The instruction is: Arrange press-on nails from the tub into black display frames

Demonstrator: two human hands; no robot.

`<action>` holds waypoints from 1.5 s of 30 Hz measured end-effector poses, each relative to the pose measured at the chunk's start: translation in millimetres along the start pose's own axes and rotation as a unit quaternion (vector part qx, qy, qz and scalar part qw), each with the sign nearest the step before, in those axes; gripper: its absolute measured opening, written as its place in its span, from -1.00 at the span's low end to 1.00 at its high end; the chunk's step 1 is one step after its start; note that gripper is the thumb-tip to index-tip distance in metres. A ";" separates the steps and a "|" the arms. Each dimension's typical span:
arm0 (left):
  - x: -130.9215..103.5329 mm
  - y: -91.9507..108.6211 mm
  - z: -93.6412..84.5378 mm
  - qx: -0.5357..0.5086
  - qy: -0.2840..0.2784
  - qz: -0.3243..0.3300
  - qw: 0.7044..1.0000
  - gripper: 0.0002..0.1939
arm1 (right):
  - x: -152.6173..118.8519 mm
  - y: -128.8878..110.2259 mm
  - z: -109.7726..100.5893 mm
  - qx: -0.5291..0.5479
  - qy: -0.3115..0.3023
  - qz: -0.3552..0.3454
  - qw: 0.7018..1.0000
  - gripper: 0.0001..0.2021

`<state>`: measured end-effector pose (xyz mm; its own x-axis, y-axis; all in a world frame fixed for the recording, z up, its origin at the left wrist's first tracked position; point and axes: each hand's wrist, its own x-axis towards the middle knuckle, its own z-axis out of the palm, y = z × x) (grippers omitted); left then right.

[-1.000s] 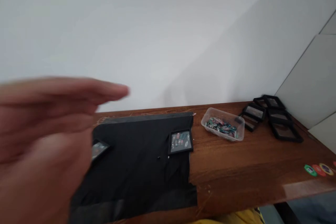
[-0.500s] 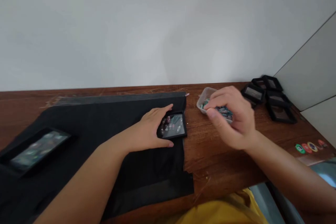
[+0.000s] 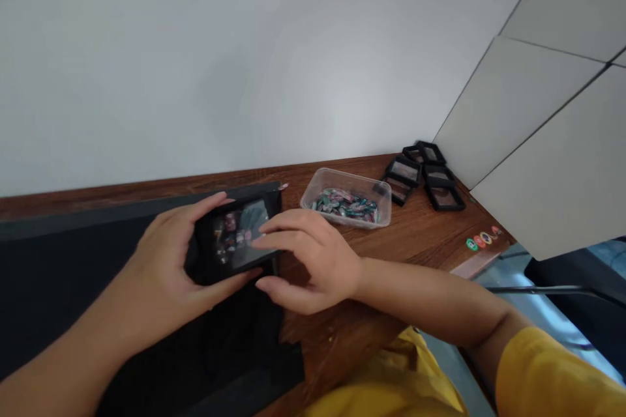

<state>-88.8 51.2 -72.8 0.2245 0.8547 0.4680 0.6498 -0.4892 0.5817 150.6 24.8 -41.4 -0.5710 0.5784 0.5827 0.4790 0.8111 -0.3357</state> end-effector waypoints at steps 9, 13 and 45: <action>-0.7 3.8 -1.2 0.050 0.032 0.058 0.997 -0.01 | -9.5 5.9 2.2 0.034 0.117 -0.051 0.991 -0.48; -1.2 2.4 -1.6 0.068 0.014 0.035 0.997 0.06 | -11.6 2.5 -3.6 0.049 0.102 -0.051 0.992 -0.50; 8.2 -49.1 -49.9 0.203 0.235 -0.290 0.905 -0.07 | -14.9 5.7 -12.7 0.041 0.044 -0.046 0.997 -0.62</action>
<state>-155.2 73.5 -64.3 -0.5118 0.7320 0.4496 0.7944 0.2040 0.5721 170.3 19.7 -42.6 -0.5484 0.4937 0.6749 0.3690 0.8672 -0.3345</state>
